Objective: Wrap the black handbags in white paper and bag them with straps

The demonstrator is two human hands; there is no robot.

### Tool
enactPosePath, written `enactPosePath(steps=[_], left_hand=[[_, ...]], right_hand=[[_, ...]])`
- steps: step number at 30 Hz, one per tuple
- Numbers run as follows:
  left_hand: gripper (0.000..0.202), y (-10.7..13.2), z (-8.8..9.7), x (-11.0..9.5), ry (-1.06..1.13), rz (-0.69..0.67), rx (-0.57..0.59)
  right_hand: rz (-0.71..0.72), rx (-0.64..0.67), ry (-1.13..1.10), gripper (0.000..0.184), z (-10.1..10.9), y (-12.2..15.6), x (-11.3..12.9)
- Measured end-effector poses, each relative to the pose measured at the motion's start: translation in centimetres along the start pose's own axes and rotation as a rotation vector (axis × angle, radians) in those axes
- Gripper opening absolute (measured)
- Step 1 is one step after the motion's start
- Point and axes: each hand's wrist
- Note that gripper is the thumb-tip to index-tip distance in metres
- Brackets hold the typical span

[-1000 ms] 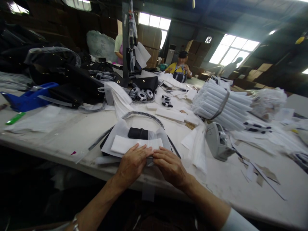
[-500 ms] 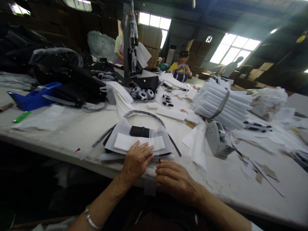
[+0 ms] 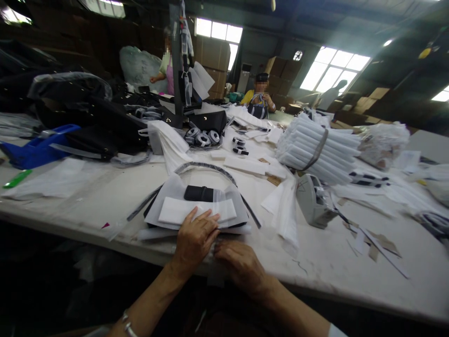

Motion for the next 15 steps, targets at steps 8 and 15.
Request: enactPosePath(steps=[8, 15], left_hand=[[0.012, 0.0, 0.0, -0.1, -0.036, -0.015, -0.004], [0.013, -0.1, 0.0, -0.2, -0.047, -0.016, -0.016]], right_hand=[[0.093, 0.354, 0.297, 0.03, 1.3, 2.8, 0.7], [0.006, 0.158, 0.203, 0.022, -0.9, 1.4, 0.3]])
Point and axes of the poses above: each hand's wrist, its own y-axis away from the middle knuckle, its own z-axis out of the back of the hand, x = y × z, and after that the axes turned 3 degrees about z, right-handed
